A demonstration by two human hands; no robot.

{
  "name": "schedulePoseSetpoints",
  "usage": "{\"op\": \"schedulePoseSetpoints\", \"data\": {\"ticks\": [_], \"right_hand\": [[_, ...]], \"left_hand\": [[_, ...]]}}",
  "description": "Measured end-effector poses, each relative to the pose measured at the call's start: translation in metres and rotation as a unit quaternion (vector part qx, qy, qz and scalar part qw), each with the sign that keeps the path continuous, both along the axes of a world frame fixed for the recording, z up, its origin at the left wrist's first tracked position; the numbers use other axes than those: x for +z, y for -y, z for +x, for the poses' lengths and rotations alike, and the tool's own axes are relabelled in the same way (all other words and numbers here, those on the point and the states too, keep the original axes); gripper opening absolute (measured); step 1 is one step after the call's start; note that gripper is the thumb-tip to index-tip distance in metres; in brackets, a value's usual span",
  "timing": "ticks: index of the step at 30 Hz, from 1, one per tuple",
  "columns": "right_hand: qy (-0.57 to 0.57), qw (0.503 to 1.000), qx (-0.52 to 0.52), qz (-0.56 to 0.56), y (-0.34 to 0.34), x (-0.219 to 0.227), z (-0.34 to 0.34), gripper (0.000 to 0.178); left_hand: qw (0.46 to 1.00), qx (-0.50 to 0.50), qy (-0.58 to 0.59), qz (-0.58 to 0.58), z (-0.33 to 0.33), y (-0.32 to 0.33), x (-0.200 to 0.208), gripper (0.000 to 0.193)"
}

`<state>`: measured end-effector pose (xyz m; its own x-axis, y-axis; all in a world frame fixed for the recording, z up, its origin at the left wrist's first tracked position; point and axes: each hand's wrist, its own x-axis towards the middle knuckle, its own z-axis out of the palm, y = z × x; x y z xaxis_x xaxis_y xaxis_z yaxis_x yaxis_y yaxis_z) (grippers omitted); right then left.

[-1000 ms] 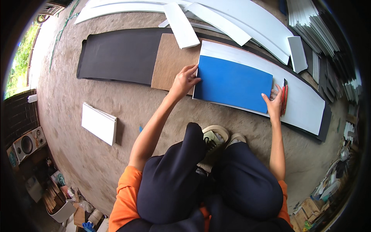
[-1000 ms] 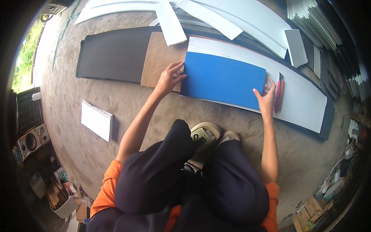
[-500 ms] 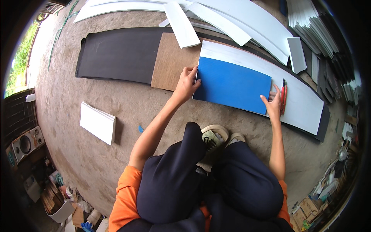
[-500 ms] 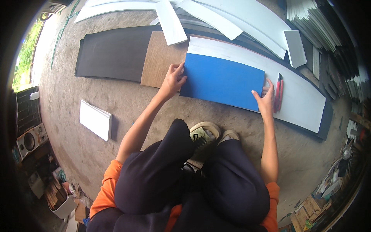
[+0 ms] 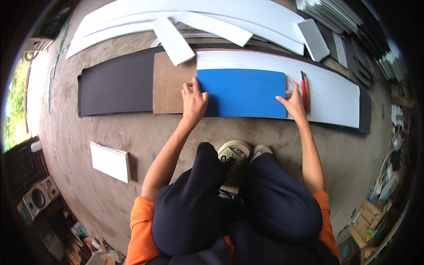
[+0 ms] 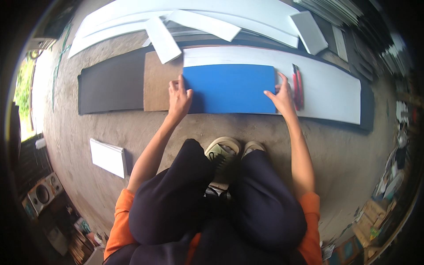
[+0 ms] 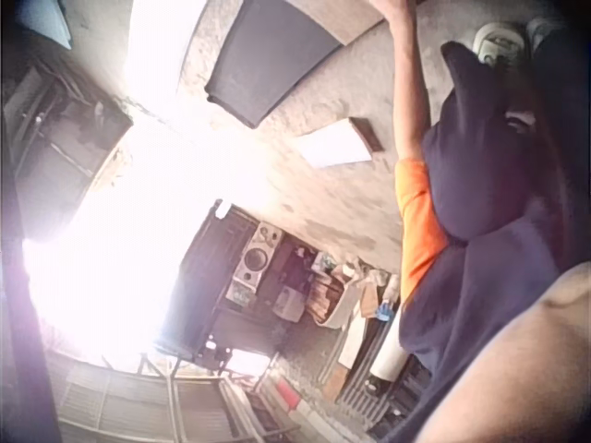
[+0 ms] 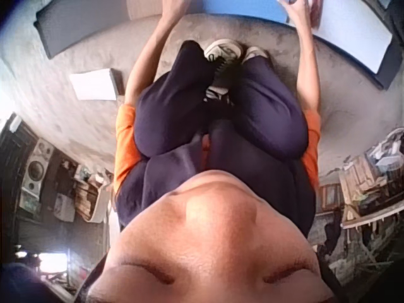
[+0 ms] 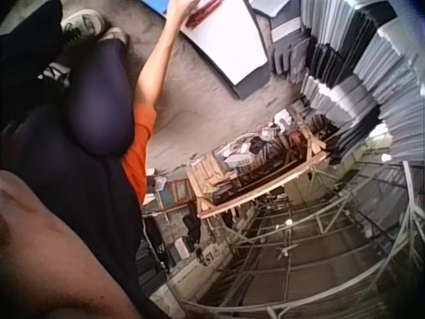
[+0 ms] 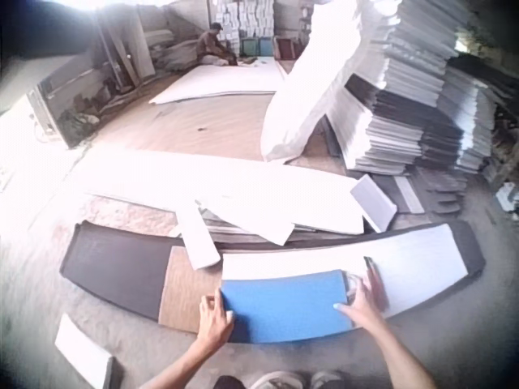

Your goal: The person sits on the floor and uses a red utility knife to cut white sheets of material. They use a blue rectangular template to guide the cuts, repeatedly aligning the template and slicing along its edges to produce smaller rectangular pieces.

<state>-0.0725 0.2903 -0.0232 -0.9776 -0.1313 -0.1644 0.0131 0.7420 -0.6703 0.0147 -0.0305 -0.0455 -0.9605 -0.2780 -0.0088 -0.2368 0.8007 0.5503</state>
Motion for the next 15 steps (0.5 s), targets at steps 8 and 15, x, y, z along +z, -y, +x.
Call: {"op": "schedulePoseSetpoints", "data": {"ticks": [8,15], "right_hand": [[0.07,0.985,-0.022,-0.156,-0.028,-0.009,-0.022,0.065],[0.069,0.986,-0.05,-0.143,-0.022,-0.007,-0.017,0.06]], "left_hand": [[0.98,-0.066,-0.104,-0.159,0.002,-0.017,0.001,0.07],[0.915,-0.357,-0.013,-0.188,-0.009,-0.049,0.029,0.112]]}}
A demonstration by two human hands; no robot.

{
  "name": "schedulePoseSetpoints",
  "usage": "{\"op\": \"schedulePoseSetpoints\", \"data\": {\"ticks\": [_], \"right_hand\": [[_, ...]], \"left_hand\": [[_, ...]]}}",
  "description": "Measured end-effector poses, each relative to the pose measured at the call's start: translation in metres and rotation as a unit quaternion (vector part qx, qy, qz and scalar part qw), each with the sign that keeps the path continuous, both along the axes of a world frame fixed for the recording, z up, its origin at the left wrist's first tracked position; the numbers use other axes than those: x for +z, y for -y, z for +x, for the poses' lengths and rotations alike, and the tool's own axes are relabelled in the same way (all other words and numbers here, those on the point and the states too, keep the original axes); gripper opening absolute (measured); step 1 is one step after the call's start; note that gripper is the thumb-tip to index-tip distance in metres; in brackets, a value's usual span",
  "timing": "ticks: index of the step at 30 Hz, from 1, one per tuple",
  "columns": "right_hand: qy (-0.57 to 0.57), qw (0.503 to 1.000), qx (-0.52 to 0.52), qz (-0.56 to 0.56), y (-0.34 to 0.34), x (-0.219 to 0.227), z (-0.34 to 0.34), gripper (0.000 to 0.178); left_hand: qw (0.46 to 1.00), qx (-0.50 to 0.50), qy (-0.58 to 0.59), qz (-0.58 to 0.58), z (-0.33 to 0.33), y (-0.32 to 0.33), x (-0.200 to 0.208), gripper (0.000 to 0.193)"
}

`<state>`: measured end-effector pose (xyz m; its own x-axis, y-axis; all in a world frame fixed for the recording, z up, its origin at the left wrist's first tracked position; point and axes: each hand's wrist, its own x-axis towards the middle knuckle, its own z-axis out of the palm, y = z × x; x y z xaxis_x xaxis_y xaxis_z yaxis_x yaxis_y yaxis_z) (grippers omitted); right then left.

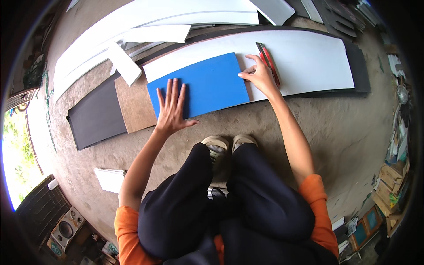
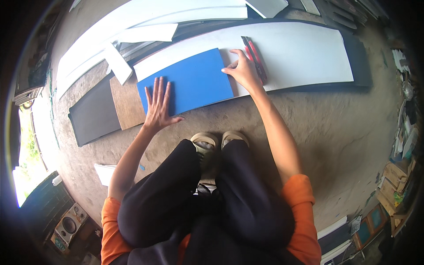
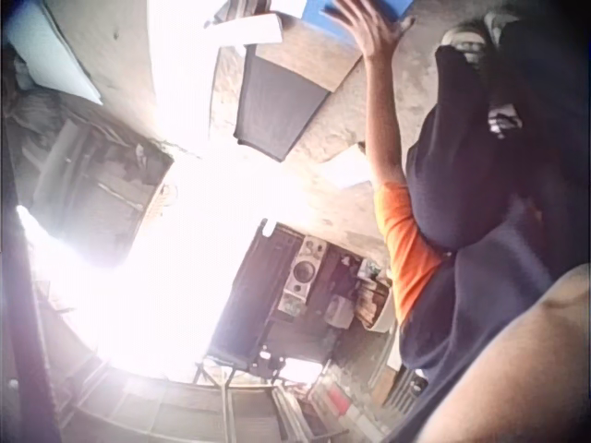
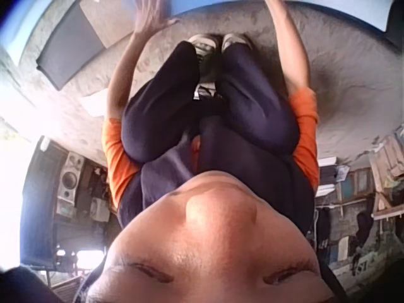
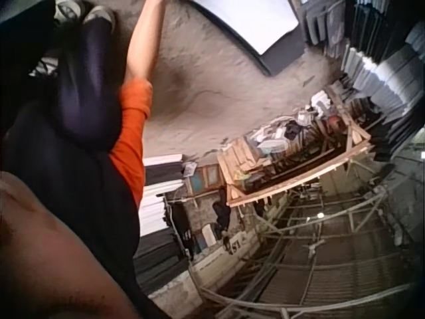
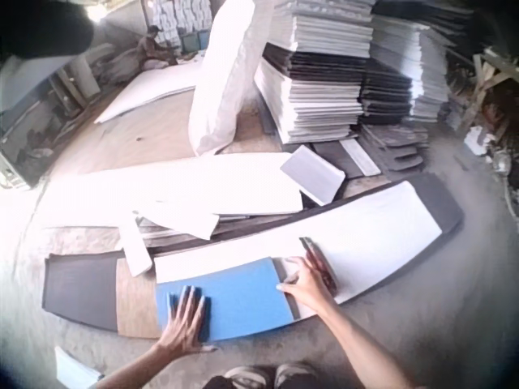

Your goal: The person sits on the floor and uses a red utility knife to cut white sheets of material. They use a blue rectangular template to guide the cuts, repeatedly aligning the template and slicing along its edges to produce smaller rectangular pieces.

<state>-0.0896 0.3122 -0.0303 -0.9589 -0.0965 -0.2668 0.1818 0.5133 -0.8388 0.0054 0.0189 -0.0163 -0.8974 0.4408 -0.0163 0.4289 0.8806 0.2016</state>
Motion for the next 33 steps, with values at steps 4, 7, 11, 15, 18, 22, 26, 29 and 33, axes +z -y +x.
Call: {"op": "schedulePoseSetpoints", "data": {"ticks": [4,7,11,15,18,22,26,29,33], "right_hand": [[0.018,0.999,-0.021,-0.024,-0.001,-0.003,0.001,0.058],[0.018,0.999,-0.017,-0.027,-0.004,-0.009,0.003,0.059],[-0.011,0.998,-0.032,-0.048,0.001,-0.007,0.006,0.063],[-0.004,0.998,-0.032,-0.046,-0.001,-0.005,0.006,0.062],[-0.003,0.998,-0.028,-0.054,-0.002,-0.007,0.006,0.061],[-0.014,0.999,-0.018,-0.034,0.001,-0.002,0.008,0.059],[-0.03,0.999,-0.009,-0.019,0.001,-0.002,0.01,0.06],[-0.03,0.999,-0.019,-0.006,0.002,0.001,0.012,0.063],[-0.031,0.999,-0.018,0.006,0.009,0.01,0.015,0.071]], "left_hand": [[1.0,0.002,0.011,-0.013,-0.011,-0.053,0.002,0.113],[1.0,-0.014,0.016,0.01,-0.02,-0.079,0.005,0.109],[0.999,-0.013,0.003,0.038,-0.021,-0.081,0.0,0.11],[1.0,-0.013,0.004,0.028,-0.022,-0.083,0.0,0.109],[1.0,-0.018,0.0,0.026,-0.022,-0.083,0.0,0.108],[1.0,-0.021,-0.005,0.021,-0.021,-0.082,-0.002,0.106],[1.0,0.009,0.016,-0.017,-0.019,-0.095,0.004,0.104],[0.999,0.031,0.006,-0.026,-0.02,-0.112,0.002,0.106],[0.999,0.028,-0.01,-0.021,-0.02,-0.112,-0.001,0.105]]}}
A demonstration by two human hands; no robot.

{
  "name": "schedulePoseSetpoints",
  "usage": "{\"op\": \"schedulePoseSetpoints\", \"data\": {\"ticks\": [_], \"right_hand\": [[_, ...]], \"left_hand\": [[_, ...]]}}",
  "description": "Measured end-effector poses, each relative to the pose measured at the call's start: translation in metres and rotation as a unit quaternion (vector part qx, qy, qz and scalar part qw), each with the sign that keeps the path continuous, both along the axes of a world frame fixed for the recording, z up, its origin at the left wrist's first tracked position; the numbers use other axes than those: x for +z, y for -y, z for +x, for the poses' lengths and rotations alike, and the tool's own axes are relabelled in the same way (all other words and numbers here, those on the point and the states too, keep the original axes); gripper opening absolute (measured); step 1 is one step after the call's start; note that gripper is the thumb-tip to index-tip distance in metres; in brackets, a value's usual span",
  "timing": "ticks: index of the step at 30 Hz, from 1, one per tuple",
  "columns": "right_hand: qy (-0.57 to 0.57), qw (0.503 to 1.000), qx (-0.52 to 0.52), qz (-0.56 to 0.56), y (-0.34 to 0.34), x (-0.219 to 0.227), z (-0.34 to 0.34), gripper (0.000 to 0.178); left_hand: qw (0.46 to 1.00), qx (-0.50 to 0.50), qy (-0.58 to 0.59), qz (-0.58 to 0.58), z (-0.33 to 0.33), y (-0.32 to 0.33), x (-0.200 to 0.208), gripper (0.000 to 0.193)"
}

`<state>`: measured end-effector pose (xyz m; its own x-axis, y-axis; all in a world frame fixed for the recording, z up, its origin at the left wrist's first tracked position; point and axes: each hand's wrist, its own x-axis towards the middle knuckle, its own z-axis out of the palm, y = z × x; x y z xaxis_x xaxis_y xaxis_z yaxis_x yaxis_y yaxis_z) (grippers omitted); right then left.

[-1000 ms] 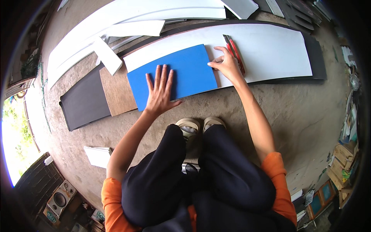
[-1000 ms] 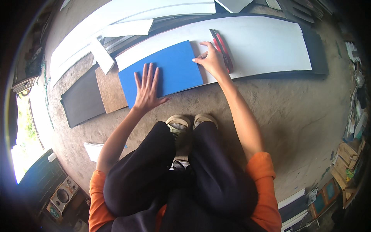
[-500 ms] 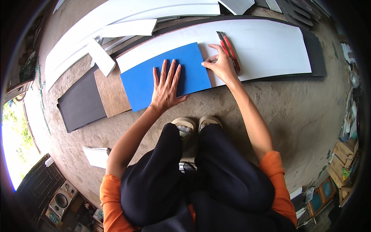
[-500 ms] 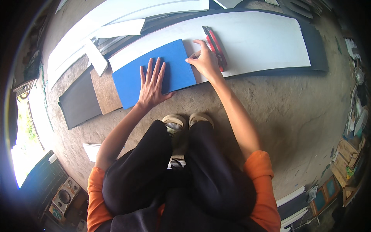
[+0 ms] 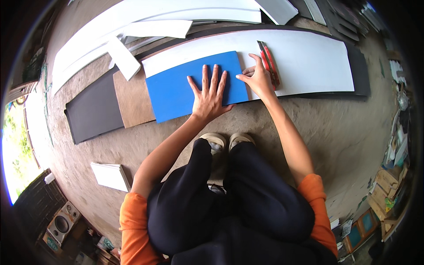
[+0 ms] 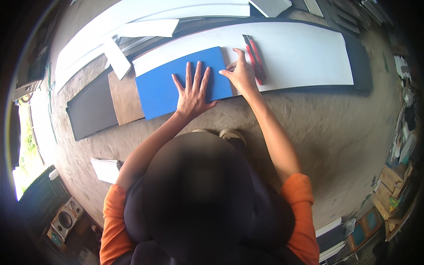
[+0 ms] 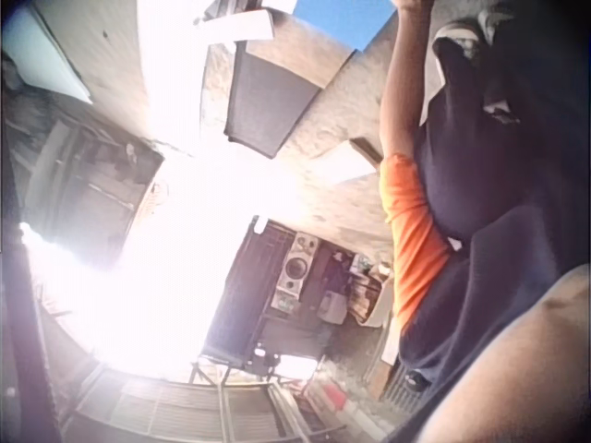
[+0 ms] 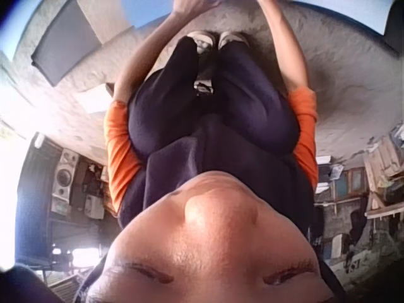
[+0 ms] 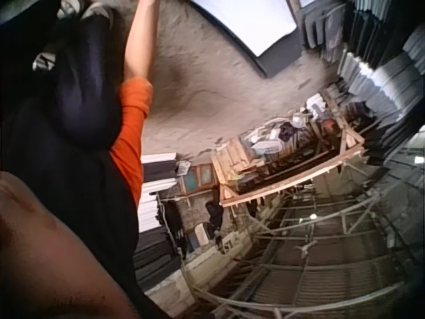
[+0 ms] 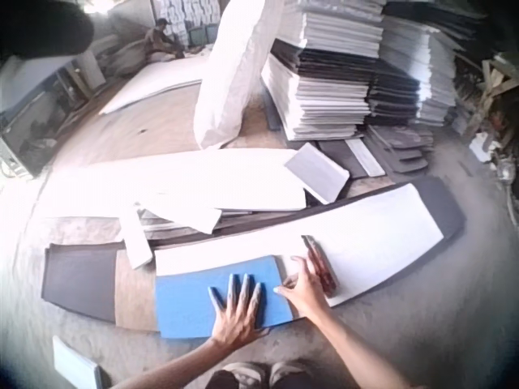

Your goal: The person sits on the floor and uses a red utility knife to cut white sheets of material. They use a blue rectangular template to guide the cuts, repeatedly aligning the template and slicing along its edges to produce smaller rectangular pieces.

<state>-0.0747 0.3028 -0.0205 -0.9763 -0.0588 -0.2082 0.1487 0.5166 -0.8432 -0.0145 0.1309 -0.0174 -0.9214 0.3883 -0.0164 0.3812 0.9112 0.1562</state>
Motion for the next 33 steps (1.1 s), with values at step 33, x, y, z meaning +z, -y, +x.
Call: {"op": "schedulePoseSetpoints", "data": {"ticks": [33], "right_hand": [[0.051,0.997,0.018,0.06,0.011,-0.001,-0.001,0.07]], "left_hand": [[0.866,0.435,-0.029,0.245,0.024,0.149,-0.03,0.082]]}}
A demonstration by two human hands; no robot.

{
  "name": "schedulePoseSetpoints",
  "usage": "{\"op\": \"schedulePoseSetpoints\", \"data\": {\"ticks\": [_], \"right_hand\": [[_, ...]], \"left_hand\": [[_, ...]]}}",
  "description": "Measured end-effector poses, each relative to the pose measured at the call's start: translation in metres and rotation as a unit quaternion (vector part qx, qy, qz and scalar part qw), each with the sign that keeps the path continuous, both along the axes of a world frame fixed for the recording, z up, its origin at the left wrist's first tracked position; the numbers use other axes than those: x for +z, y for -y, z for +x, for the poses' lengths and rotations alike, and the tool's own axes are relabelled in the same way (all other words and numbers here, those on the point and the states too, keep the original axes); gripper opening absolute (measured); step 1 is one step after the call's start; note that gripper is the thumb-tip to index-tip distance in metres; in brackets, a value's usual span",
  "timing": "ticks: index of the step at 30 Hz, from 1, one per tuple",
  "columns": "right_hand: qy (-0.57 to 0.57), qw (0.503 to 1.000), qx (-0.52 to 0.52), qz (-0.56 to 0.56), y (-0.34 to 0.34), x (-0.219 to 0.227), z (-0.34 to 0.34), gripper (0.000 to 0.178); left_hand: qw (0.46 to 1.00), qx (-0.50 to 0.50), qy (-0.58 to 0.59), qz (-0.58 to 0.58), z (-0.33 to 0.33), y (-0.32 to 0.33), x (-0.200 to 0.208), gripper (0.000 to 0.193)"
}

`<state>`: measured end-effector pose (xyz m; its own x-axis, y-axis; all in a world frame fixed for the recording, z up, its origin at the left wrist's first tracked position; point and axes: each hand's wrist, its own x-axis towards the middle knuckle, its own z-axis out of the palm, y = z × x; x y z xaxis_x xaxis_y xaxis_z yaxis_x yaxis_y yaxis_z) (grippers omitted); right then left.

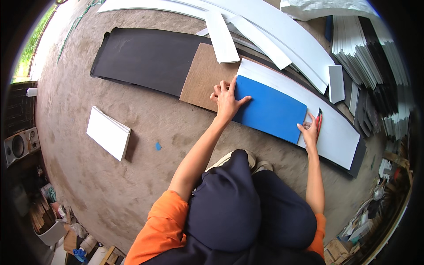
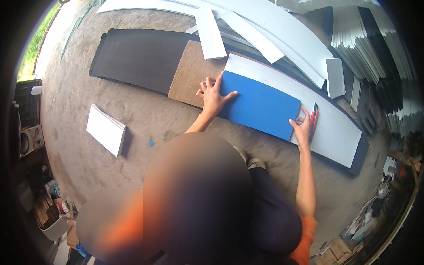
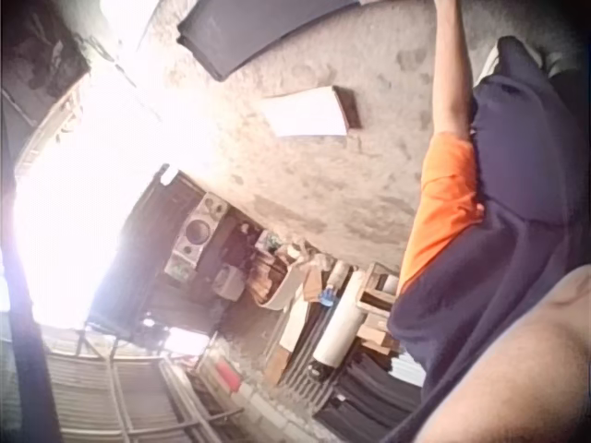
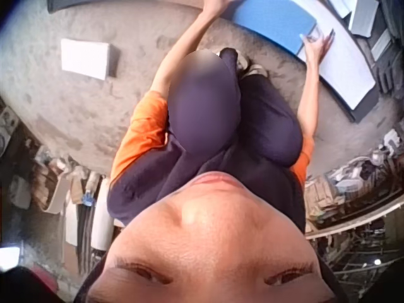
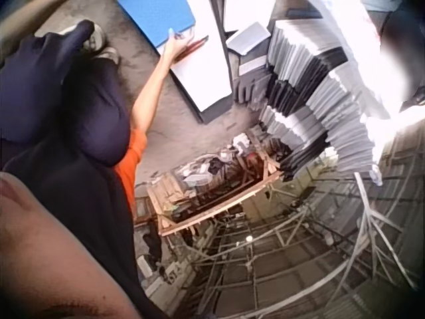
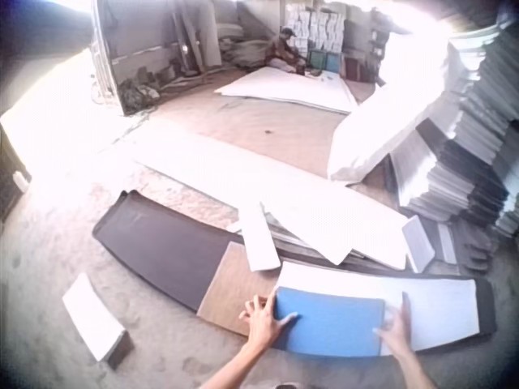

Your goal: The person sits on the floor and uses a red utility knife to cut white sheets of material. They use a blue rectangular template to guide the cuts, repeatedly aligning the template and slicing along its edges to produce smaller rectangular pieces.

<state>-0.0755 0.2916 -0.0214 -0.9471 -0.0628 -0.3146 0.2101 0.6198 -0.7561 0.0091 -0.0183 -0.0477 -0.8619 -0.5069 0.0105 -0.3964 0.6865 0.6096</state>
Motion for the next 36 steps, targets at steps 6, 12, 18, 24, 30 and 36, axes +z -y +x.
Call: {"op": "schedulePoseSetpoints", "data": {"ticks": [6,12,18,24,30,36], "right_hand": [[-0.041,0.998,0.001,0.044,-0.005,-0.011,-0.005,0.071],[-0.035,0.998,-0.025,0.054,-0.002,-0.017,-0.004,0.071],[-0.063,0.997,-0.022,0.043,0.0,-0.014,0.002,0.068],[-0.138,0.99,-0.02,0.003,0.001,-0.027,0.01,0.063],[-0.307,0.946,-0.078,0.071,-0.022,0.003,0.018,0.033],[-0.208,0.95,-0.071,0.224,-0.053,0.008,-0.005,0.049]], "left_hand": [[0.992,-0.001,-0.087,-0.09,0.006,-0.007,0.002,0.054],[0.985,-0.066,-0.074,-0.141,0.079,-0.019,0.004,0.058],[0.968,-0.096,-0.01,-0.231,0.046,-0.051,0.016,0.07],[0.911,-0.379,-0.072,-0.15,-0.038,-0.125,0.019,0.072],[0.886,-0.392,0.017,-0.246,-0.054,-0.149,0.034,0.056],[0.897,-0.382,0.019,-0.223,-0.064,-0.163,0.035,0.049]]}}
